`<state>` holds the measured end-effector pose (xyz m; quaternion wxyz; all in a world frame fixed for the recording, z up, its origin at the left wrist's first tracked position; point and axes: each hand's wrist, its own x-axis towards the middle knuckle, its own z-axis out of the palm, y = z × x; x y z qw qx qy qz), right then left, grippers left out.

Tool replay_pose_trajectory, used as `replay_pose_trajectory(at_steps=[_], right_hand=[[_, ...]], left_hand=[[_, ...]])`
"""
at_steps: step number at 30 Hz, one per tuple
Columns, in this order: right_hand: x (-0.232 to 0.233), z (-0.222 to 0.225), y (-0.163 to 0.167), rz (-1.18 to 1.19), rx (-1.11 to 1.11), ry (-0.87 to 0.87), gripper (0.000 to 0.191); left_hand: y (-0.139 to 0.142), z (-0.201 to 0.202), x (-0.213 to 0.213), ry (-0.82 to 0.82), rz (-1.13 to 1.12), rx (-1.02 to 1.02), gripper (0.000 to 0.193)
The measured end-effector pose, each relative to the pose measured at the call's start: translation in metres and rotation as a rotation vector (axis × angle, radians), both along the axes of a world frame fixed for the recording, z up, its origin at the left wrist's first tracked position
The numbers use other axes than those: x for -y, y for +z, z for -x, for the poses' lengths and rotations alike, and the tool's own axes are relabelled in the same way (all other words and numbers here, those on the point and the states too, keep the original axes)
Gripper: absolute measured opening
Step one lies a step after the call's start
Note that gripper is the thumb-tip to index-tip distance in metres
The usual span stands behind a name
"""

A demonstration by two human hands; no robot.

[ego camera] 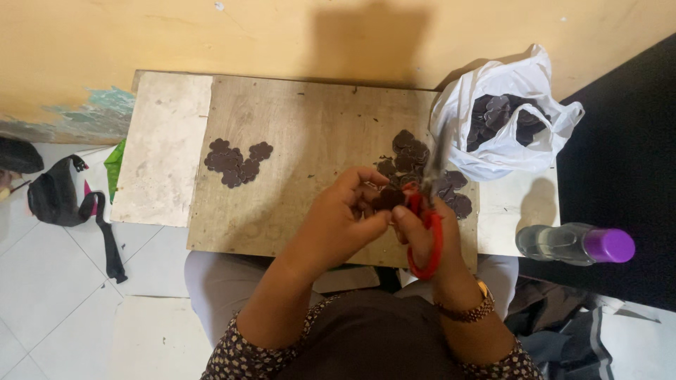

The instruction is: The person uses red-handled scissors to cut dark brown material into flower-like shapes on a wooden board. They pick up each piece, trim the edges, and place the finished shapes into a white plastic bag.

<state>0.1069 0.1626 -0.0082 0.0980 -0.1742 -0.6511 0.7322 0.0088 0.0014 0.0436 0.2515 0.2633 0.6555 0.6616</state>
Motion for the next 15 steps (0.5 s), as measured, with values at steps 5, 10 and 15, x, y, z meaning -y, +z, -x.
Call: replay_pose_trajectory(at_steps=[5, 10, 15], right_hand=[[0.003, 0.006, 0.009, 0.252, -0.164, -0.032, 0.011], [0.004, 0.007, 0.014, 0.158, -0.092, -0.065, 0.01], [0.002, 0.005, 0.007, 0.059, -0.044, 0.074, 0.012]], left_hand=[[-0.014, 0.002, -0.006, -0.027, -0.053, 0.167, 0.015], [-0.025, 0.003, -0.007, -0.048, -0.177, 0.246, 0.012], [-0.038, 0.008, -0.01, 0.127, -0.281, 0.294, 0.011]])
